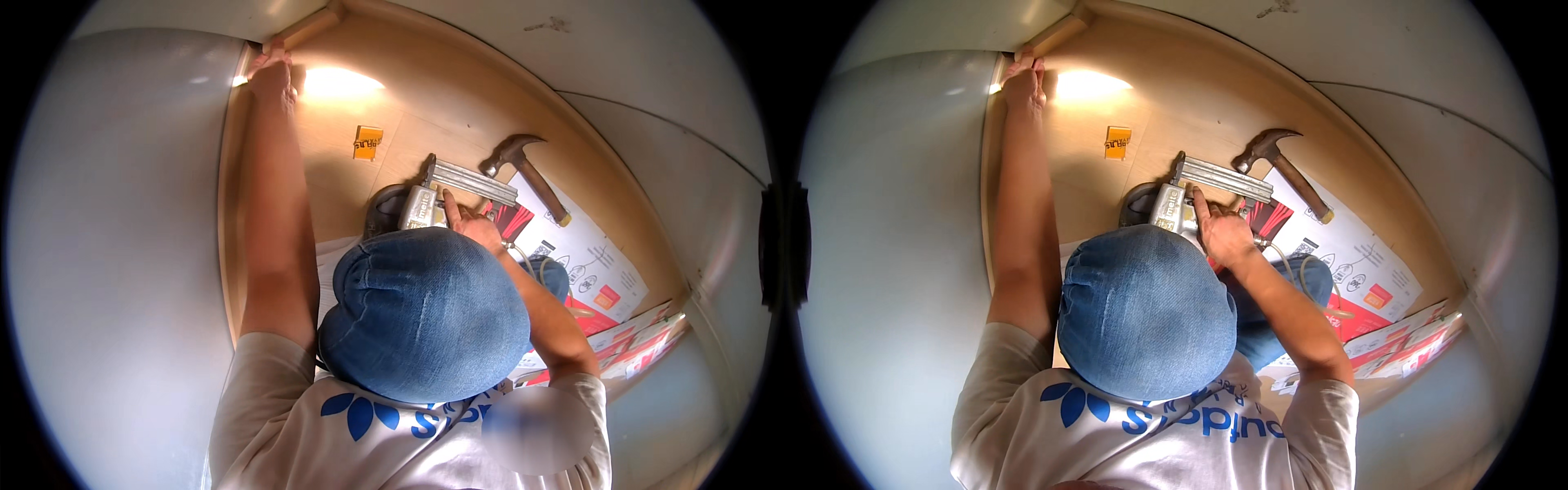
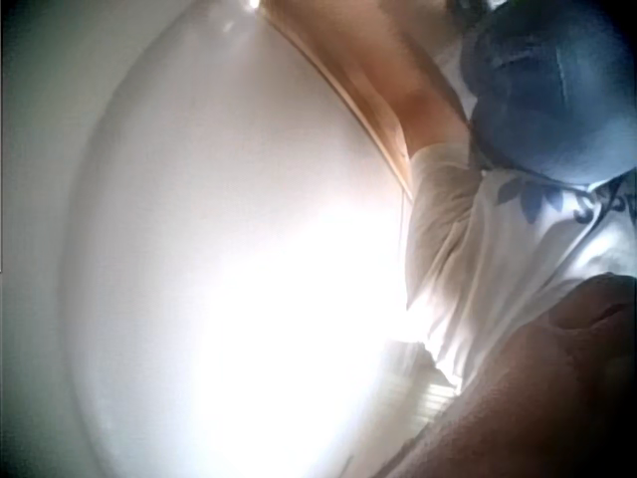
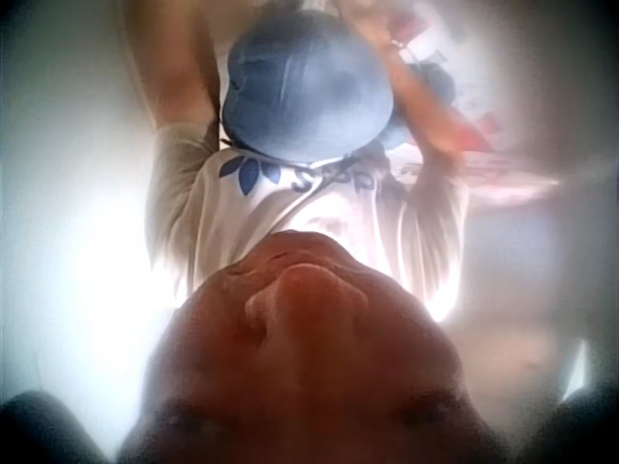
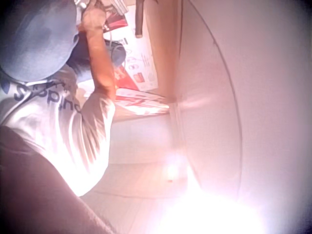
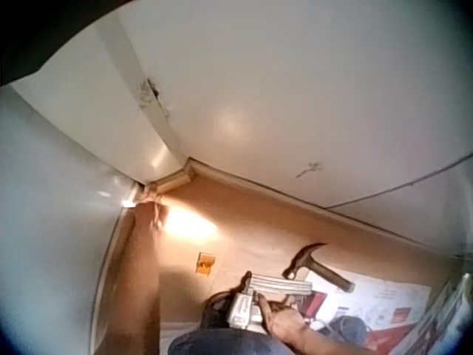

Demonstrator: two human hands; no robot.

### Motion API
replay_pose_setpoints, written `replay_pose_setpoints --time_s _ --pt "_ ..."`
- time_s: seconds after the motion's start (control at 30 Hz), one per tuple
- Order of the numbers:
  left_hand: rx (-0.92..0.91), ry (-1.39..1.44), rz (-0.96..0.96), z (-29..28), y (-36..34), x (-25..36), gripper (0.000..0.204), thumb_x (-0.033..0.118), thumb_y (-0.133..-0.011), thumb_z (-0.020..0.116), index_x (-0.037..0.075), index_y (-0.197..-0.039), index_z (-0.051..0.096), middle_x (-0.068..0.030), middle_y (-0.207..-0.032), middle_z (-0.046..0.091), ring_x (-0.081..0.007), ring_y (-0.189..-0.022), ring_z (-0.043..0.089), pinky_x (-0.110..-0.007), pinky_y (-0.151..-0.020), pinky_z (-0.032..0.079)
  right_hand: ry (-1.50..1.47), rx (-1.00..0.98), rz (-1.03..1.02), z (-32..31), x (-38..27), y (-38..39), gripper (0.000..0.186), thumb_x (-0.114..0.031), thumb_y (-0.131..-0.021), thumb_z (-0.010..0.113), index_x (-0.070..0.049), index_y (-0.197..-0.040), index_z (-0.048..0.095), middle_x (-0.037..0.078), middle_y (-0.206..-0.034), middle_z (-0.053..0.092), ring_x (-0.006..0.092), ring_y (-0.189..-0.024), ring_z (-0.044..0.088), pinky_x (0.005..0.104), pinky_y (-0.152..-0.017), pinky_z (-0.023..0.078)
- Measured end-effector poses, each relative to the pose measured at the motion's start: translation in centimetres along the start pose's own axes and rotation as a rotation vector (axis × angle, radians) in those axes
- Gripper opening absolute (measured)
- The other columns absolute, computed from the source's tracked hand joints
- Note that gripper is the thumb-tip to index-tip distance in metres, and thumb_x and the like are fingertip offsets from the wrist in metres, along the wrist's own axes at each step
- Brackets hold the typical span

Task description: The person installs a wooden baseboard along a wall by positioning the board, hammering it into place, and using a pneumatic nail gun to secure it. They then handle and fit small wooden trim pieces into a corner, hammering them and securing them with the nail gun.

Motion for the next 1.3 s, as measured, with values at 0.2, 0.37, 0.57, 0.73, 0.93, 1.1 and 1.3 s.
replay_pose_setpoints --time_s 0.2,0.37,0.57,0.73,0.93,1.1,1.3 --pt "-0.128 0.108 -0.009 -1.2 0.4 1.1 0.029 0.028 -0.095 0.077 0.009 -0.087 0.057 -0.0017 -0.064 0.058 -0.0136 -0.048 0.046 -0.031 -0.045 0.035 0.082 -0.096 -0.044 -3.4 -2.0 -0.8 0.071 -0.013 -0.097 0.045 -0.001 -0.162 0.020 0.028 -0.118 0.069 0.0387 -0.084 0.074 0.0481 -0.076 0.061" --pt "0.218 -0.252 0.100 -1.2 -3.0 -1.7 0.036 0.033 -0.087 0.083 0.008 -0.074 0.062 0.0006 -0.059 0.057 -0.0126 -0.051 0.050 -0.034 -0.050 0.039 0.245 0.122 -0.293 -11.8 -5.4 -4.5 0.067 -0.014 -0.096 0.050 -0.005 -0.159 0.029 0.025 -0.114 0.070 0.0364 -0.073 0.073 0.0471 -0.062 0.060" --pt "0.147 -0.266 0.094 -1.0 -3.3 -2.3 0.043 0.043 -0.084 0.085 0.006 -0.071 0.066 -0.0025 -0.059 0.062 -0.0133 -0.049 0.054 -0.033 -0.050 0.044 0.430 0.310 -0.399 -18.3 -5.7 -15.0 0.062 -0.012 -0.099 0.041 -0.010 -0.159 0.031 0.020 -0.112 0.072 0.0304 -0.082 0.075 0.0418 -0.074 0.059" --pt "0.259 -0.300 0.202 0.6 -1.4 -1.2 0.048 0.049 -0.084 0.083 0.003 -0.088 0.072 -0.0053 -0.068 0.067 -0.0177 -0.058 0.060 -0.037 -0.057 0.049 0.421 0.284 -0.337 -21.1 -9.1 -16.5 0.062 -0.013 -0.101 0.039 -0.011 -0.161 0.027 0.019 -0.109 0.074 0.0294 -0.089 0.075 0.0415 -0.080 0.058" --pt "0.143 -0.255 0.039 1.4 -0.1 1.0 0.042 0.038 -0.088 0.083 -0.002 -0.093 0.072 -0.0083 -0.081 0.071 -0.0167 -0.071 0.062 -0.033 -0.067 0.051 0.432 0.261 -0.325 -23.2 -10.4 -15.6 0.059 -0.014 -0.102 0.040 -0.009 -0.160 0.028 0.017 -0.100 0.075 0.0305 -0.084 0.074 0.0417 -0.078 0.058" --pt "0.248 -0.290 0.139 2.5 1.3 1.8 0.044 0.037 -0.089 0.083 -0.004 -0.099 0.072 -0.0070 -0.080 0.070 -0.0166 -0.074 0.062 -0.034 -0.071 0.051 0.387 0.408 -0.344 -22.5 -9.6 -16.3 0.054 -0.016 -0.100 0.047 -0.006 -0.153 0.040 0.012 -0.095 0.074 0.0292 -0.079 0.073 0.0428 -0.070 0.058" --pt "0.231 -0.339 0.295 1.2 -0.4 -0.3 0.049 0.040 -0.087 0.084 -0.005 -0.102 0.072 -0.0106 -0.090 0.074 -0.0196 -0.077 0.064 -0.035 -0.076 0.052 0.333 0.393 -0.288 -21.3 -9.1 -15.7 0.049 -0.016 -0.102 0.040 -0.004 -0.150 0.039 0.018 -0.098 0.074 0.0347 -0.086 0.072 0.0437 -0.077 0.057"
Point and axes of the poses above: each hand's wrist, its own y-axis away from the middle knuckle, its own z-axis out of the palm, x = y × z, the point moved 2 cm from there along -y, towards the middle knuckle
